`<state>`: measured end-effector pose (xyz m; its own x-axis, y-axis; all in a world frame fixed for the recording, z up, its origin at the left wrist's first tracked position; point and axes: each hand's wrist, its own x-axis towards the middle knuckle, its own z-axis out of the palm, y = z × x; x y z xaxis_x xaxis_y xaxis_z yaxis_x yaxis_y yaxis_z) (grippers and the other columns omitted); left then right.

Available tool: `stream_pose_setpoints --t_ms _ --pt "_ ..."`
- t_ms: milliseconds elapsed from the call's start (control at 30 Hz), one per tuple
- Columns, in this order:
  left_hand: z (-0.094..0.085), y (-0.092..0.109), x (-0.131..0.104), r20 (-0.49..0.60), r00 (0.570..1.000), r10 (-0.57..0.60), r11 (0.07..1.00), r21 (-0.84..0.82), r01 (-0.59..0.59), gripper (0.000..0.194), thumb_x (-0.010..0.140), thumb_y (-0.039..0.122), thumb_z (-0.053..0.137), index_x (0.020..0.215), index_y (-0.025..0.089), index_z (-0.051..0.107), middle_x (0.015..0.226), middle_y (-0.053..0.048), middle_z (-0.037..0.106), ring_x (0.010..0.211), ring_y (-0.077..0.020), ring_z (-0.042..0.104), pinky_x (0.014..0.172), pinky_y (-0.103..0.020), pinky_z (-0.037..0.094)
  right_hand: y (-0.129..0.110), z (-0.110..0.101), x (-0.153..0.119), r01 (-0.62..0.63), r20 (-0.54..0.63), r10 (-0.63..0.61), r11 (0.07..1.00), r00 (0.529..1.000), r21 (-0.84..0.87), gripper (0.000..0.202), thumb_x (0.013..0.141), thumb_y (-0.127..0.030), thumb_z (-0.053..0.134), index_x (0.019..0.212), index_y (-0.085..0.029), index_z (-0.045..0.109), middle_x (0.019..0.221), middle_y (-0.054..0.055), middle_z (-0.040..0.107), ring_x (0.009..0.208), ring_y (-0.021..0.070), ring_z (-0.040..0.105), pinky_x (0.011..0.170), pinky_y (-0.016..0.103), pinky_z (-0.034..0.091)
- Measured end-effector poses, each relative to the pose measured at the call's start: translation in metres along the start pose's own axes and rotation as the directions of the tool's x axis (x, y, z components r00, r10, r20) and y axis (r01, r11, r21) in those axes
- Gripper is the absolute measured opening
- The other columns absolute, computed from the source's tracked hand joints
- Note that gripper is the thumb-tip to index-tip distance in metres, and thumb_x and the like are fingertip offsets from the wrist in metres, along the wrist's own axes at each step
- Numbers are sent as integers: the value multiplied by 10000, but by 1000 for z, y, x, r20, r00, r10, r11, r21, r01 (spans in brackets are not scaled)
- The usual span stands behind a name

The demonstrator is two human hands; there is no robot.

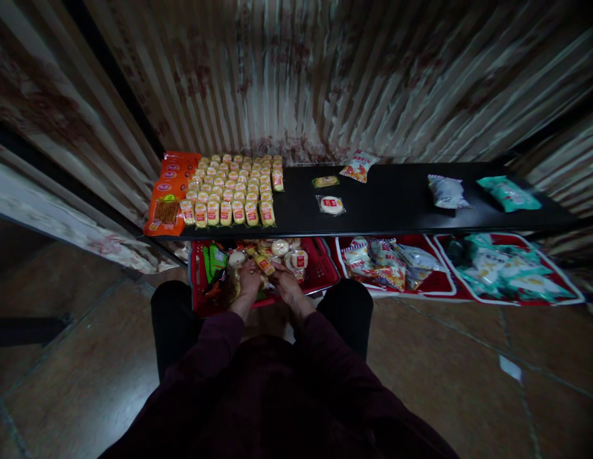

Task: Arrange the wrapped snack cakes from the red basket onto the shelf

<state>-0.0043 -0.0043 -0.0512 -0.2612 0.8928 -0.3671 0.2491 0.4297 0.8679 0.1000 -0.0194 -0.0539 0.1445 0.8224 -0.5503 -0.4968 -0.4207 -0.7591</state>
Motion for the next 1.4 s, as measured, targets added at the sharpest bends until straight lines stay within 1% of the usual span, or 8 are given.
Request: stream_pose_setpoints --t_ms 200,400,600,767,900,1100,1267,1400 --pt "-4 -2 2 -1 997 -73 989 -130 72 401 780 83 501 1160 166 599 1083 -95 667 859 -136 644 737 -231 507 -10 -8 2 -34 -37 28 984 999 -175 273 601 -118 547 831 -141 691 761 56 723 666 155 646 560 228 482" --pt "-5 -8 2 19 993 -115 956 -270 116 298 712 131 635 1001 191 671 958 -73 684 786 -152 643 686 -251 513 -16 -14 9 -14 93 40 964 995 -265 195 611 -116 585 763 -172 694 777 44 722 738 168 656 597 231 491" --pt "-3 -5 0 10 970 -244 863 -455 222 194 728 102 617 910 165 636 847 -42 653 615 -108 599 573 -235 498 -13 -15 15 45 -60 -49 997 997 -65 217 595 -180 696 807 -190 652 752 3 686 659 133 614 583 233 487" --pt "1 3 -6 23 942 -335 762 -582 285 141 744 41 575 833 150 574 857 -46 630 649 -99 606 624 -259 529 2 -11 14 108 -53 -103 990 993 93 311 574 -228 746 855 -198 618 789 2 681 763 150 643 732 291 525" --pt "6 4 -14 72 930 -360 724 -607 327 143 726 51 604 809 156 553 812 -34 617 646 -91 596 653 -267 529 17 -9 20 149 -51 -144 982 988 119 468 569 -225 717 1021 -203 599 793 -7 686 738 153 648 716 302 521" --pt "11 5 -20 112 943 -314 755 -573 319 171 665 123 665 791 173 561 722 -9 609 624 -94 581 620 -237 491 27 -12 32 221 -92 -215 974 972 58 566 564 -231 677 1120 -207 571 763 -31 657 694 137 627 662 269 502" --pt "13 7 -23 115 962 -246 783 -562 267 256 635 114 635 870 191 570 778 -11 631 649 -104 585 610 -230 463 29 -15 35 266 -148 -261 964 954 19 461 551 -259 691 996 -201 586 741 -22 634 688 143 601 662 280 494" --pt "14 7 -26 149 970 -191 797 -553 242 246 632 112 601 859 200 570 814 -7 626 664 -99 574 623 -232 450 31 -18 35 381 -157 -390 920 907 -89 335 597 -346 660 892 -209 580 772 -6 631 706 144 584 689 297 490"
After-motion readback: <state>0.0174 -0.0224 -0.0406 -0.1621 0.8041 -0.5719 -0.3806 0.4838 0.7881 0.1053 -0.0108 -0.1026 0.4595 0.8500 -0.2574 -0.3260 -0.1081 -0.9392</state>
